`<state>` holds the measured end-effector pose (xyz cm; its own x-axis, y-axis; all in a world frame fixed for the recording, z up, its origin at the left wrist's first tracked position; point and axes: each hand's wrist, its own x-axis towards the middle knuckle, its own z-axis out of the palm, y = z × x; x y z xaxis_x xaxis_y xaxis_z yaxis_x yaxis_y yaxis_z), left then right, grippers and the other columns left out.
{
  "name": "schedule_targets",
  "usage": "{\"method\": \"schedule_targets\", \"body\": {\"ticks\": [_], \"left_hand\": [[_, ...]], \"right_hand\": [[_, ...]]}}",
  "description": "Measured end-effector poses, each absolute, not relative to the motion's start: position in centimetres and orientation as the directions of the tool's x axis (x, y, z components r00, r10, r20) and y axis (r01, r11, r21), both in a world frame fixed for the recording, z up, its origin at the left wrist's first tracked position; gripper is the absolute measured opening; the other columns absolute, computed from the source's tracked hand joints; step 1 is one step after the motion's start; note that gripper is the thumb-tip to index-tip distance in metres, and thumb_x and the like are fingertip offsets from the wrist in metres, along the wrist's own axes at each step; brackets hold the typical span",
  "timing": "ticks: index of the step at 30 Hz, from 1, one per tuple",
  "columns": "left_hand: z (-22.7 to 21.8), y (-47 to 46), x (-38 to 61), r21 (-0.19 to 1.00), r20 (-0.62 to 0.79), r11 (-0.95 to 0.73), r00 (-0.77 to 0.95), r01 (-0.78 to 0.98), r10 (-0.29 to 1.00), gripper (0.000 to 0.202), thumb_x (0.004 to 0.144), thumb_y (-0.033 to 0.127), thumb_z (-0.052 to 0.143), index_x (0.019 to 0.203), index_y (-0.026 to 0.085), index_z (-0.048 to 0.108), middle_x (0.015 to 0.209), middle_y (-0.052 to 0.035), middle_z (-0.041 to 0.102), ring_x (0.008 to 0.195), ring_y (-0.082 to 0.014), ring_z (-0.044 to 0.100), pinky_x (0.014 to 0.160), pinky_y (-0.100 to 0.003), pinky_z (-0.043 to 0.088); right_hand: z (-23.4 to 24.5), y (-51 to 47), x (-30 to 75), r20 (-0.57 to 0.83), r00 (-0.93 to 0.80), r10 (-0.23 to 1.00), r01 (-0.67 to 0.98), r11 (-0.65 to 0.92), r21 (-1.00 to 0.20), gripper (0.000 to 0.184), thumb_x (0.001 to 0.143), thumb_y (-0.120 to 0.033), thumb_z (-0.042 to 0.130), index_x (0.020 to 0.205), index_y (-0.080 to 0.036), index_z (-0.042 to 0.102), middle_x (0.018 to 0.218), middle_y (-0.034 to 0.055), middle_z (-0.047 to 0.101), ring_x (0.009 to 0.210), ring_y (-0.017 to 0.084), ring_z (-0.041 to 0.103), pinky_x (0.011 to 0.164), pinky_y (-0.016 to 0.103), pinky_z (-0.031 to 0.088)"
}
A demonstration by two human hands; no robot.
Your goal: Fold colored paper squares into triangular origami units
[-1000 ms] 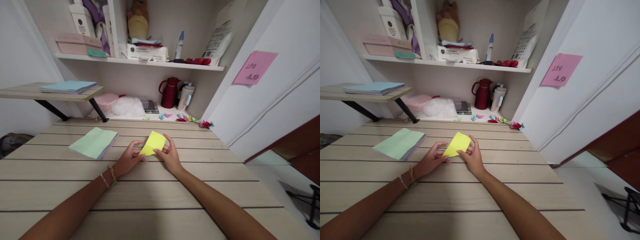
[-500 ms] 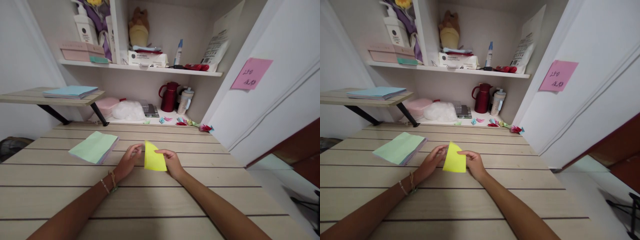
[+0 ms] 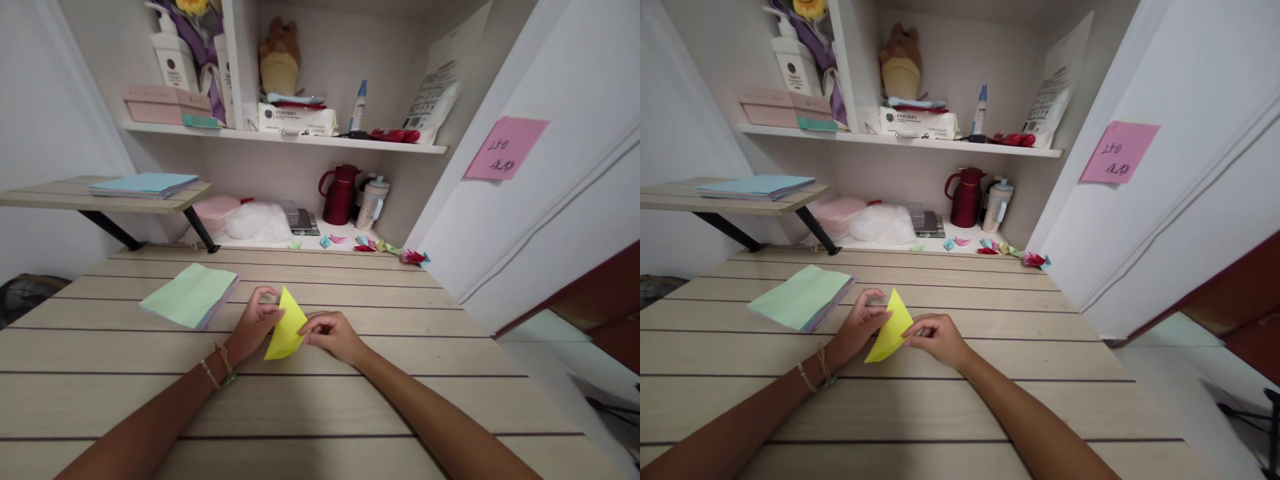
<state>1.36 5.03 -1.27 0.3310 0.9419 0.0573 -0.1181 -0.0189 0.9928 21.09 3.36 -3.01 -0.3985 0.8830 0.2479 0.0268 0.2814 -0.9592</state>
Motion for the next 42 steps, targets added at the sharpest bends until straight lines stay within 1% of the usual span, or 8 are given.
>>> {"method": "schedule_targets", "body": {"ticks": [3,7,12,17,23,28,37,42], "left_hand": [[-1.2,5.0,1.3,0.995,0.096,-0.083,0.409,-0.05,0.907,0.022,0.075,0.03,0.061,0.09,0.017,0.053,0.076,-0.0034,0.066,0.07,-0.0145,0.062,0.062,-0.023,0.046],[-1.1,4.7,1.3,0.993,0.095,-0.049,0.506,-0.105,0.857,0.032,0.071,0.029,0.066,0.1,0.016,0.057,0.094,-0.009,0.067,0.087,-0.0198,0.063,0.075,-0.029,0.047],[-0.9,4.4,1.4,0.979,0.058,0.05,0.507,-0.196,0.86,0.069,0.072,0.027,0.066,0.13,0.025,0.028,0.097,-0.01,0.068,0.084,-0.0208,0.066,0.075,-0.032,0.049],[-0.7,4.4,1.6,0.98,0.037,0.07,0.513,-0.186,0.857,0.084,0.071,0.024,0.067,0.136,0.024,0.014,0.094,-0.0096,0.068,0.084,-0.0216,0.067,0.076,-0.032,0.05],[-1.1,4.6,1.8,0.989,0.057,-0.001,0.365,-0.151,0.929,0.103,0.065,0.018,0.071,0.138,0.027,-0.001,0.09,-0.006,0.064,0.067,-0.0147,0.066,0.065,-0.027,0.051],[-1.3,4.7,2.0,0.994,0.078,-0.047,0.357,-0.094,0.931,0.096,0.06,0.018,0.074,0.136,0.026,0.015,0.085,-0.0013,0.06,0.063,-0.0116,0.063,0.061,-0.023,0.05],[-1.5,4.5,2.2,0.993,0.107,-0.114,0.352,-0.002,0.93,0.079,0.067,0.025,0.069,0.133,0.024,0.025,0.096,-0.0055,0.06,0.068,-0.011,0.063,0.066,-0.024,0.05],[-1.6,4.5,2.1,0.983,0.136,-0.169,0.334,0.074,0.933,0.073,0.071,0.028,0.065,0.133,0.021,0.026,0.1,-0.0092,0.062,0.071,-0.0138,0.065,0.068,-0.027,0.051]], "right_hand": [[-3.1,3.5,21.0,0.235,-0.344,0.909,0.045,0.266,-0.963,0.018,0.064,-0.033,0.072,0.067,-0.016,0.067,0.063,0.0008,0.061,0.051,0.009,0.049,0.046,0.021,0.038],[-3.3,3.8,20.8,0.17,-0.253,0.952,-0.071,0.157,-0.985,0.034,0.06,-0.032,0.076,0.085,-0.019,0.058,0.058,-0.005,0.055,0.052,0.009,0.052,0.05,0.021,0.042],[-3.3,4.1,20.8,0.136,-0.266,0.955,-0.181,0.089,-0.979,0.033,0.071,-0.039,0.066,0.094,-0.02,0.05,0.07,-0.0021,0.06,0.058,0.01,0.058,0.052,0.021,0.046],[-3.5,4.3,20.8,0.15,-0.262,0.953,-0.149,0.114,-0.982,0.044,0.075,-0.037,0.062,0.113,-0.023,0.045,0.078,0.0002,0.062,0.06,0.01,0.058,0.049,0.02,0.043],[-3.7,4.5,20.7,0.169,-0.112,0.979,0.008,0.171,-0.985,0.032,0.068,-0.035,0.068,0.095,-0.018,0.061,0.073,0.0006,0.061,0.054,0.009,0.051,0.052,0.022,0.042],[-3.3,4.1,20.5,0.116,-0.162,0.98,-0.017,0.114,-0.993,0.033,0.07,-0.036,0.067,0.096,-0.018,0.064,0.055,-0.0033,0.054,0.052,0.01,0.049,0.053,0.023,0.04],[-3.1,3.9,20.4,0.074,-0.181,0.981,-0.016,0.072,-0.997,0.045,0.063,-0.035,0.072,0.103,-0.017,0.06,0.067,0.0004,0.064,0.061,0.013,0.057,0.058,0.024,0.044],[-3.4,4.1,20.3,0.11,-0.168,0.98,-0.039,0.105,-0.994,0.037,0.068,-0.032,0.067,0.102,-0.018,0.06,0.068,0.0008,0.065,0.061,0.013,0.058,0.061,0.025,0.047]]}}
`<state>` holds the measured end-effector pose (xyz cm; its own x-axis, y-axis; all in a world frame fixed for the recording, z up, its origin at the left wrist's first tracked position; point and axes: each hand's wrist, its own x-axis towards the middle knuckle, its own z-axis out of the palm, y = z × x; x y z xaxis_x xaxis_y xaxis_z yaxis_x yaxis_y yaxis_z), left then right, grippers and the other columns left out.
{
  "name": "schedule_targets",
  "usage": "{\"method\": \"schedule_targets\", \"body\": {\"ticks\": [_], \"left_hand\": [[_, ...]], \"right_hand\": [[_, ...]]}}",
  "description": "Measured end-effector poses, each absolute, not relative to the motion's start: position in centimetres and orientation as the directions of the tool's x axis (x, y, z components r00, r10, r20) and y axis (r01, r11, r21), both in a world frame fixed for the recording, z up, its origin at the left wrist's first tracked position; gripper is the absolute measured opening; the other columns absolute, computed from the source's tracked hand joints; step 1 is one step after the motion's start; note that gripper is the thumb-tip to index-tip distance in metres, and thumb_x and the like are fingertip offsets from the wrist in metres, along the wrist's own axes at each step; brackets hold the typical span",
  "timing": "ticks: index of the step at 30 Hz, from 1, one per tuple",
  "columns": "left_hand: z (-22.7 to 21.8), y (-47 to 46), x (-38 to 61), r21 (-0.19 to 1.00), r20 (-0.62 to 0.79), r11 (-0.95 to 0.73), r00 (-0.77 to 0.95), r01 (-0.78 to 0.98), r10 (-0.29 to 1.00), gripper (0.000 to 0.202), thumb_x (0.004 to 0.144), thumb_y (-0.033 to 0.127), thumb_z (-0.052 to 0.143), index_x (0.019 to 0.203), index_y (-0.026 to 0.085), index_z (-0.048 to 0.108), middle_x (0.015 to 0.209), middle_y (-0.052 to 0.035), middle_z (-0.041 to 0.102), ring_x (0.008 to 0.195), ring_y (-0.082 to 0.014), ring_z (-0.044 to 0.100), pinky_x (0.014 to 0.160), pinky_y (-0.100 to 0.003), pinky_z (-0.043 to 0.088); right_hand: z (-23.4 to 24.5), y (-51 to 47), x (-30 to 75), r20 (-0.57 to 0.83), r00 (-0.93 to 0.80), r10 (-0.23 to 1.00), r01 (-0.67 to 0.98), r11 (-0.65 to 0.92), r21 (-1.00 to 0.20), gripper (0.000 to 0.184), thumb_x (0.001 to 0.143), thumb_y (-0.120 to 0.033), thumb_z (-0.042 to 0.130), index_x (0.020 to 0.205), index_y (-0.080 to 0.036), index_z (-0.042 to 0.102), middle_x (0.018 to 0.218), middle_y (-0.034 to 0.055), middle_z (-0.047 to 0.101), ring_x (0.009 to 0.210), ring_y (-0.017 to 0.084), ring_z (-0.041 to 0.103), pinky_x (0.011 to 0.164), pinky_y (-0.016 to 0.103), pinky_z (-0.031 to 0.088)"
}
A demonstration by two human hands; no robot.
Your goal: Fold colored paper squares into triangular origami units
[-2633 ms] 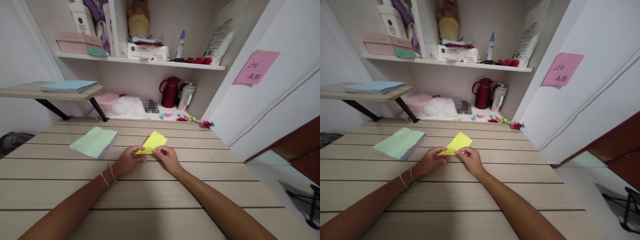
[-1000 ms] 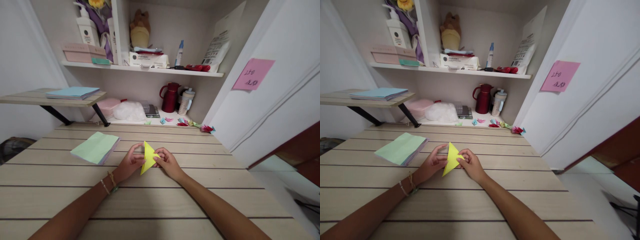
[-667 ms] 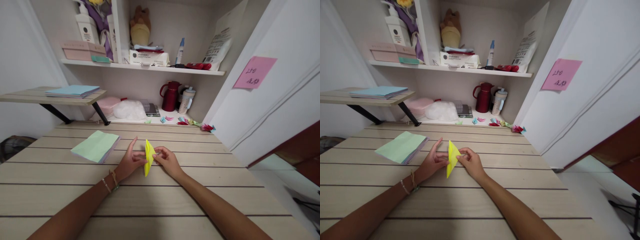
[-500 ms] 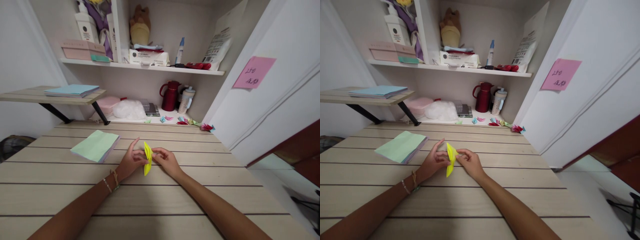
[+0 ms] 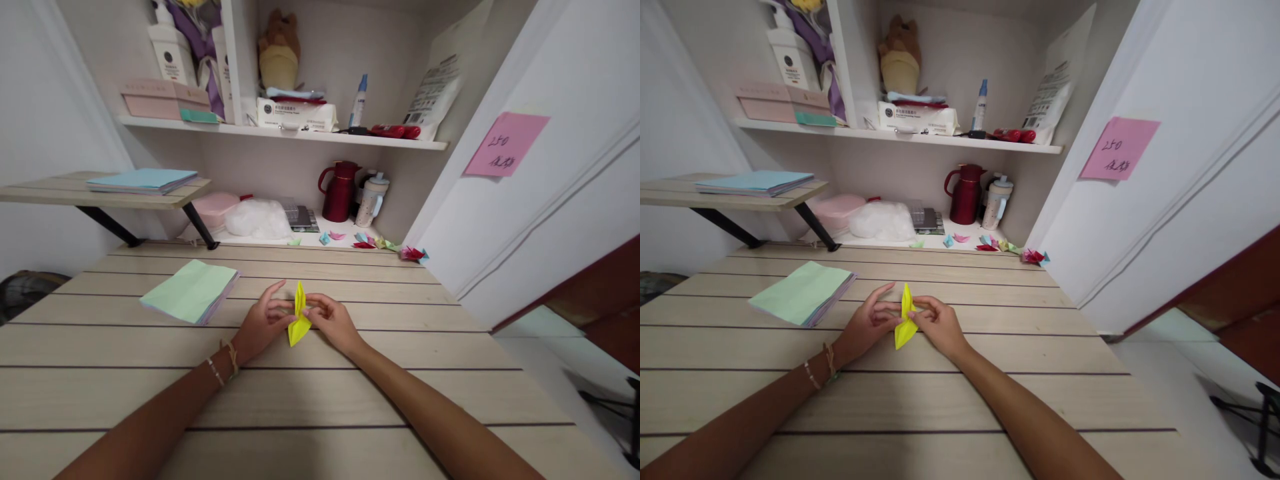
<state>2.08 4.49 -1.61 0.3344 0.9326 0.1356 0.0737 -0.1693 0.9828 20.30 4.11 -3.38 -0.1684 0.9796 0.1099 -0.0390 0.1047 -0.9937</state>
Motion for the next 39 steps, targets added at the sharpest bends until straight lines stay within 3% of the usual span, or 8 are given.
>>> {"method": "schedule_targets", "body": {"ticks": [4,8,12,17,21,29,35,39], "left_hand": [[-1.7,4.3,2.2,0.956,0.181,-0.239,0.301,0.169,0.936,0.064,0.076,0.027,0.058,0.132,0.02,0.03,0.103,-0.0111,0.062,0.075,-0.0155,0.066,0.068,-0.028,0.052],[-2.0,4.5,2.7,0.915,0.239,-0.293,0.21,0.277,0.948,0.055,0.075,0.018,0.051,0.129,0.018,0.038,0.107,-0.0113,0.062,0.075,-0.0154,0.065,0.065,-0.026,0.052],[-2.2,5.1,3.0,0.864,0.271,-0.314,0.161,0.393,0.949,0.035,0.069,0.011,0.05,0.101,0.017,0.062,0.095,-0.0066,0.068,0.079,-0.018,0.064,0.068,-0.026,0.051],[-1.8,5.7,2.4,0.982,0.153,-0.173,0.22,0.075,0.963,0.02,0.065,0.016,0.06,0.084,0.014,0.065,0.087,-0.006,0.071,0.079,-0.0193,0.065,0.069,-0.028,0.052],[-1.6,6.1,1.5,0.995,-0.02,0.049,0.307,-0.087,0.951,0.025,0.058,0.02,0.072,0.081,0.013,0.066,0.085,-0.0073,0.072,0.077,-0.0196,0.066,0.069,-0.029,0.053],[-1.6,6.0,0.8,0.983,-0.019,0.09,0.403,-0.158,0.915,0.034,0.047,0.016,0.08,0.079,0.011,0.068,0.084,-0.0081,0.072,0.077,-0.0197,0.067,0.074,-0.03,0.052],[-1.5,5.8,1.0,0.993,-0.057,0.091,0.382,-0.07,0.922,0.024,0.054,0.023,0.078,0.073,0.011,0.068,0.075,-0.0049,0.072,0.067,-0.0156,0.065,0.067,-0.025,0.051],[-1.4,5.7,1.3,0.998,-0.022,0.041,0.326,-0.052,0.945,0.023,0.063,0.028,0.072,0.078,0.013,0.065,0.072,-0.0028,0.069,0.064,-0.0134,0.063,0.06,-0.022,0.05]], "right_hand": [[-3.7,4.4,20.3,0.172,-0.155,0.973,-0.098,0.158,-0.983,0.032,0.072,-0.025,0.059,0.103,-0.019,0.06,0.092,0.0051,0.067,0.07,0.014,0.061,0.07,0.028,0.05],[-4.0,4.4,20.0,0.198,-0.121,0.973,-0.032,0.196,-0.98,0.037,0.069,-0.016,0.055,0.105,-0.019,0.06,0.09,0.005,0.068,0.074,0.015,0.062,0.069,0.028,0.051],[-4.0,4.1,19.8,0.254,-0.084,0.964,0.131,0.263,-0.956,0.038,0.066,-0.011,0.053,0.1,-0.02,0.065,0.09,0.0041,0.069,0.075,0.017,0.063,0.069,0.03,0.051],[-4.0,4.2,20.5,0.227,-0.009,0.974,0.013,0.227,-0.974,0.022,0.065,-0.016,0.059,0.083,-0.019,0.071,0.11,0.0088,0.064,0.085,0.02,0.063,0.076,0.033,0.049],[-3.8,4.4,21.3,0.158,-0.055,0.986,-0.169,0.147,-0.975,0.015,0.061,-0.022,0.068,0.075,-0.018,0.071,0.114,0.0108,0.061,0.094,0.023,0.061,0.082,0.036,0.048],[-3.2,4.7,22.2,0.048,-0.322,0.945,-0.307,-0.056,-0.95,0.029,0.055,-0.022,0.078,0.083,-0.018,0.071,0.085,0.0048,0.071,0.075,0.016,0.065,0.075,0.03,0.05],[-3.3,4.7,22.0,-0.021,-0.201,0.979,-0.303,-0.082,-0.95,0.019,0.058,-0.028,0.077,0.068,-0.015,0.068,0.065,0.0024,0.068,0.058,0.011,0.061,0.059,0.024,0.05],[-3.0,4.5,21.7,-0.007,-0.16,0.987,-0.285,-0.052,-0.957,0.028,0.057,-0.032,0.077,0.075,-0.016,0.063,0.062,0.0,0.066,0.054,0.011,0.058,0.052,0.022,0.049]]}}
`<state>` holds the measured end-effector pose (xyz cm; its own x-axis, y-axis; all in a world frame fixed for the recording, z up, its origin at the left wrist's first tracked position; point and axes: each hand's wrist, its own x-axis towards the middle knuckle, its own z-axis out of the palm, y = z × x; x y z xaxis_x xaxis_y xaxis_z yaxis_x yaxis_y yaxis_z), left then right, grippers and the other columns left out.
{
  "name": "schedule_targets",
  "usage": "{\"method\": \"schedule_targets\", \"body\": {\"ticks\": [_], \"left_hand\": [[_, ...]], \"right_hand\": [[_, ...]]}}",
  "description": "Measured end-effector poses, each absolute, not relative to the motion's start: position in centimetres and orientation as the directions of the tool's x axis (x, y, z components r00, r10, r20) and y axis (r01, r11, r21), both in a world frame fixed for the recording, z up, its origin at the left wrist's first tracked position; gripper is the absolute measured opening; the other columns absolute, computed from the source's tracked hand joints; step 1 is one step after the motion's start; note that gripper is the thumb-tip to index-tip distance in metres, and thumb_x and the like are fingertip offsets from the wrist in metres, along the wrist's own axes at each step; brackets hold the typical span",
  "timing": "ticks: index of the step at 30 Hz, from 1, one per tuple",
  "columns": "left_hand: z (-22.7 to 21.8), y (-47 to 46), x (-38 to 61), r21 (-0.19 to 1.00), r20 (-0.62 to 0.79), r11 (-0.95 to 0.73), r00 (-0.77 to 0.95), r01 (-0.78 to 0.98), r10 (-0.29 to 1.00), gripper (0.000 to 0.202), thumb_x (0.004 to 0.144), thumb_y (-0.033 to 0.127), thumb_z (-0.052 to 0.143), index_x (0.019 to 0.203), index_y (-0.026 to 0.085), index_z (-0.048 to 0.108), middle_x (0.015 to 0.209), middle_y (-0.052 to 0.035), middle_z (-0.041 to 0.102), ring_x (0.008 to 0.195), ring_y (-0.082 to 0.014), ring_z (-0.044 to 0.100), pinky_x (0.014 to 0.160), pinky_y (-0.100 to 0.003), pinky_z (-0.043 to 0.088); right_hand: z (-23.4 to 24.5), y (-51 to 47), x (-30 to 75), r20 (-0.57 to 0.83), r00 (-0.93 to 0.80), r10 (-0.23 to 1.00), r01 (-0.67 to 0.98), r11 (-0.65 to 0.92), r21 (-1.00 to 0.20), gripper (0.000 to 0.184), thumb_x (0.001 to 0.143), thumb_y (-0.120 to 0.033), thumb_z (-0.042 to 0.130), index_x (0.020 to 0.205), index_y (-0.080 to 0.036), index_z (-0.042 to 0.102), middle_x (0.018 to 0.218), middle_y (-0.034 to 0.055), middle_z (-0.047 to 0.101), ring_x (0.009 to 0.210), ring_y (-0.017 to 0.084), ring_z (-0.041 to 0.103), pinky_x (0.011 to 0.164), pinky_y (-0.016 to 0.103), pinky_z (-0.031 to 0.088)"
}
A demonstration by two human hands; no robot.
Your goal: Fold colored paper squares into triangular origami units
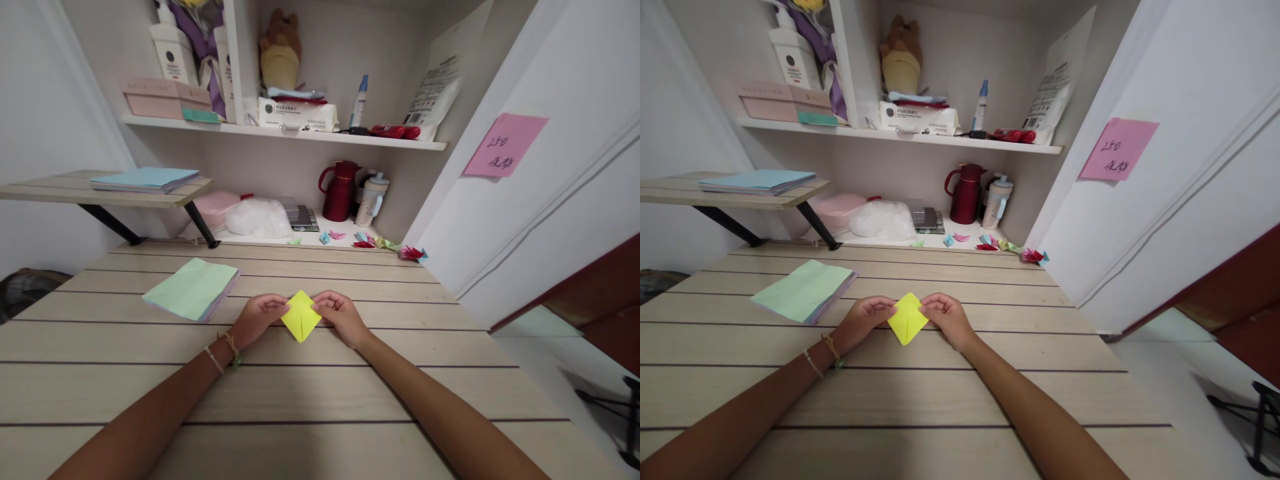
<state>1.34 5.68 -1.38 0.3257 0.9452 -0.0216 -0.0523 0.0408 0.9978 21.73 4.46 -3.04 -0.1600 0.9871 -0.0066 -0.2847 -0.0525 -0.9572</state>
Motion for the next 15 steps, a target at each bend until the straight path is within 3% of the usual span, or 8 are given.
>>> {"method": "schedule_targets", "body": {"ticks": [3,6,10,15], "left_hand": [[-1.35,5.62,1.39,0.997,0.016,0.009,0.315,-0.077,0.949,0.023,0.067,0.029,0.068,0.084,0.015,0.06,0.068,-0.0008,0.067,0.061,-0.0123,0.061,0.054,-0.021,0.049],[-1.38,5.61,1.32,0.997,0.071,-0.066,0.274,-0.029,0.959,0.019,0.068,0.029,0.066,0.079,0.014,0.063,0.076,-0.0041,0.067,0.069,-0.0147,0.062,0.059,-0.022,0.05],[-1.33,5.56,1.3,0.997,0.076,-0.068,0.299,-0.038,0.951,0.032,0.065,0.028,0.069,0.091,0.012,0.063,0.096,-0.0097,0.067,0.087,-0.02,0.062,0.074,-0.029,0.051],[-1.29,5.55,1.45,0.996,0.063,-0.036,0.346,-0.084,0.936,0.034,0.063,0.026,0.072,0.093,0.012,0.061,0.095,-0.0085,0.067,0.085,-0.018,0.062,0.074,-0.028,0.051]], "right_hand": [[-3.02,4.4,21.72,0.051,-0.152,0.987,-0.284,0.006,-0.959,0.029,0.058,-0.032,0.076,0.077,-0.018,0.061,0.066,-0.0005,0.066,0.056,0.011,0.058,0.052,0.023,0.049],[-3.28,4.45,21.79,0.094,-0.167,0.981,-0.236,0.053,-0.97,0.023,0.061,-0.033,0.073,0.073,-0.016,0.064,0.071,0.0024,0.067,0.062,0.012,0.06,0.06,0.025,0.05],[-3.56,4.47,21.87,0.072,-0.231,0.97,-0.224,0.019,-0.974,0.031,0.059,-0.029,0.076,0.086,-0.016,0.067,0.077,0.0033,0.069,0.07,0.015,0.063,0.069,0.029,0.05],[-3.13,4.34,21.77,0.115,-0.232,0.966,-0.284,0.046,-0.958,0.042,0.06,-0.023,0.075,0.1,-0.019,0.063,0.085,0.0026,0.067,0.076,0.013,0.062,0.073,0.027,0.049]]}}
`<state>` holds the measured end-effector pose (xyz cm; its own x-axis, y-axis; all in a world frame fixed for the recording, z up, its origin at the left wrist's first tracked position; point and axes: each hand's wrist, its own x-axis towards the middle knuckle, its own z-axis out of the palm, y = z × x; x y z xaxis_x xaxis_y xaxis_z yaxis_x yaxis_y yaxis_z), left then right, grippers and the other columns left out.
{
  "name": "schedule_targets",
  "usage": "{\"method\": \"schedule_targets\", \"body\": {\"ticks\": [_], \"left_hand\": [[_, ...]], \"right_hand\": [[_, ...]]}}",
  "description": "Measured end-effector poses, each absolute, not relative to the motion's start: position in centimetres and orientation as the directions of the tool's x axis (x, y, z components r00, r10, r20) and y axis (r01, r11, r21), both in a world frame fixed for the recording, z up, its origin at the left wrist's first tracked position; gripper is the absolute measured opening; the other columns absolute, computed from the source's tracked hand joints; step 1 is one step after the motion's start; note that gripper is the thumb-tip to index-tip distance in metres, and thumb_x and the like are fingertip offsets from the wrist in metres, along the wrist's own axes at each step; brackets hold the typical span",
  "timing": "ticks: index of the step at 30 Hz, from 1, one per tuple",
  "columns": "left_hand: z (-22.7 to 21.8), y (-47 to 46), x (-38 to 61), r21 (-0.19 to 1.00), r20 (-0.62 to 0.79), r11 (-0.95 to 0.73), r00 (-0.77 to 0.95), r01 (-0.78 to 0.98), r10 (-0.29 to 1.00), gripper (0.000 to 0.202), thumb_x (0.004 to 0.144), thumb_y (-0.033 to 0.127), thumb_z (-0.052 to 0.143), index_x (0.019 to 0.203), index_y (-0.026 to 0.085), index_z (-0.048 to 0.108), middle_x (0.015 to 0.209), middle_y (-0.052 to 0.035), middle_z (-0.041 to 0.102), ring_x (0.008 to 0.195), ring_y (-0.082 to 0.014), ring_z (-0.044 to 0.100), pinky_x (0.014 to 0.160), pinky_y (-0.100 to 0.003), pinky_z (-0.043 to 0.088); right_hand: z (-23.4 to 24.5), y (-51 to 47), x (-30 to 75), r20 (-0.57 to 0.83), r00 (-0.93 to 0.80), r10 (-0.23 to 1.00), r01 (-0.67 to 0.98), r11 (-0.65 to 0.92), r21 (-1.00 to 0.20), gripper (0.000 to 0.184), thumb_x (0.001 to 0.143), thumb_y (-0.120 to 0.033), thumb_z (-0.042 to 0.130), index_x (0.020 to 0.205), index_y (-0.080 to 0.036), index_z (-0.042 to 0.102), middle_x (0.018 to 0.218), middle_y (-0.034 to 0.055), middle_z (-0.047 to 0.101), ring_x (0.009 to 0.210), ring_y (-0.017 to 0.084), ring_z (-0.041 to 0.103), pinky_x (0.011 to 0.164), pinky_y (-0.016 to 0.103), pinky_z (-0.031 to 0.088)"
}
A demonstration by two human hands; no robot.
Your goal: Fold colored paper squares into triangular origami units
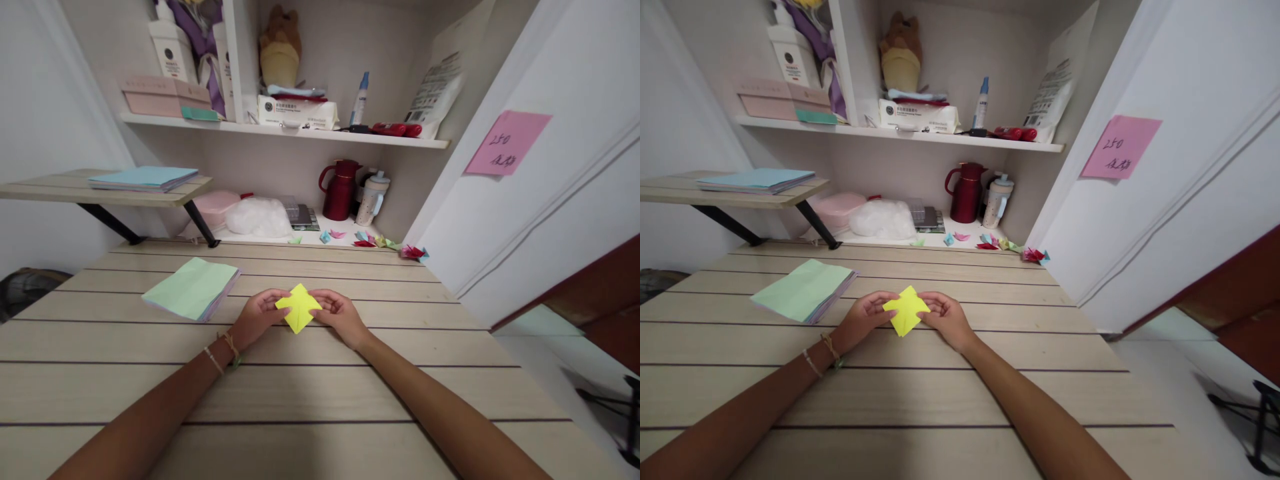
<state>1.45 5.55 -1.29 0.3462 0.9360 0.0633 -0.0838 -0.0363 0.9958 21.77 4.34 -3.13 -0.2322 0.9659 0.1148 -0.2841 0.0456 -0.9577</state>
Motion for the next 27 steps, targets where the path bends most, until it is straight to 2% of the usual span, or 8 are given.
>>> {"method": "schedule_targets", "body": {"ticks": [3,6,11,14,17,21,23,27], "left_hand": [[-1.49,5.5,1.55,0.997,0.07,-0.07,0.379,-0.014,0.923,0.024,0.067,0.029,0.068,0.084,0.012,0.064,0.083,-0.0065,0.067,0.076,-0.0148,0.062,0.068,-0.025,0.049],[-1.68,5.29,1.61,0.993,0.061,-0.103,0.462,0.066,0.885,0.027,0.064,0.027,0.071,0.085,0.012,0.065,0.075,-0.0043,0.066,0.067,-0.0129,0.06,0.064,-0.025,0.048],[-1.52,5.05,1.57,0.996,0.087,-0.072,0.504,-0.051,0.859,0.053,0.051,0.015,0.079,0.099,0.014,0.058,0.098,-0.0095,0.066,0.089,-0.019,0.061,0.08,-0.032,0.047],[-1.52,5.13,1.59,0.996,0.092,-0.072,0.457,-0.062,0.885,0.058,0.048,0.014,0.08,0.1,0.014,0.056,0.102,-0.0107,0.065,0.091,-0.0196,0.061,0.078,-0.031,0.049],[-1.69,5.3,1.66,0.997,0.075,-0.061,0.37,-0.05,0.926,0.047,0.052,0.021,0.079,0.093,0.014,0.058,0.094,-0.0085,0.067,0.081,-0.0181,0.063,0.071,-0.029,0.051],[-1.53,5.47,1.73,0.998,0.07,-0.066,0.279,-0.025,0.958,0.025,0.062,0.032,0.071,0.076,0.013,0.061,0.077,-0.0042,0.067,0.074,-0.0164,0.063,0.068,-0.027,0.051],[-1.37,5.51,1.73,0.997,0.078,-0.08,0.235,-0.003,0.969,0.023,0.066,0.034,0.068,0.074,0.014,0.06,0.071,-0.0023,0.065,0.068,-0.0145,0.061,0.062,-0.024,0.05],[-1.27,5.52,1.66,0.995,0.094,-0.085,0.237,-0.048,0.967,0.026,0.069,0.033,0.065,0.086,0.017,0.054,0.066,0.002,0.06,0.059,-0.012,0.058,0.053,-0.021,0.047]], "right_hand": [[-2.84,4.27,21.61,0.128,-0.151,0.98,-0.316,0.075,-0.946,0.046,0.064,-0.026,0.072,0.107,-0.02,0.058,0.08,0.0006,0.065,0.069,0.012,0.06,0.065,0.025,0.048],[-2.85,4.23,21.41,0.103,-0.114,0.988,-0.31,0.063,-0.949,0.041,0.066,-0.03,0.07,0.104,-0.019,0.059,0.073,-0.0002,0.063,0.061,0.011,0.058,0.057,0.023,0.046],[-3.04,4.17,21.21,0.116,-0.114,0.987,-0.272,0.081,-0.959,0.031,0.065,-0.033,0.07,0.091,-0.017,0.061,0.063,-0.0023,0.058,0.054,0.009,0.052,0.052,0.022,0.044],[-2.96,4.14,21.21,0.127,-0.111,0.986,-0.297,0.089,-0.951,0.029,0.063,-0.033,0.072,0.085,-0.019,0.058,0.069,-0.0013,0.06,0.057,0.011,0.054,0.054,0.023,0.047],[-3.01,4.15,21.31,0.132,-0.102,0.986,-0.256,0.102,-0.961,0.026,0.063,-0.036,0.071,0.081,-0.02,0.06,0.064,-0.002,0.058,0.055,0.011,0.053,0.053,0.024,0.047],[-3.46,4.19,21.46,0.134,-0.115,0.984,-0.13,0.119,-0.984,0.024,0.065,-0.036,0.069,0.081,-0.018,0.066,0.041,-0.008,0.037,0.04,0.007,0.036,0.045,0.022,0.038],[-3.62,4.13,21.47,0.128,-0.154,0.98,-0.121,0.11,-0.987,0.027,0.064,-0.036,0.07,0.083,-0.018,0.067,0.042,-0.0072,0.041,0.041,0.007,0.037,0.046,0.023,0.039],[-3.5,3.88,21.39,0.119,-0.231,0.966,-0.103,0.097,-0.99,0.031,0.063,-0.036,0.071,0.089,-0.019,0.067,0.051,-0.0044,0.051,0.046,0.008,0.044,0.05,0.023,0.04]]}}
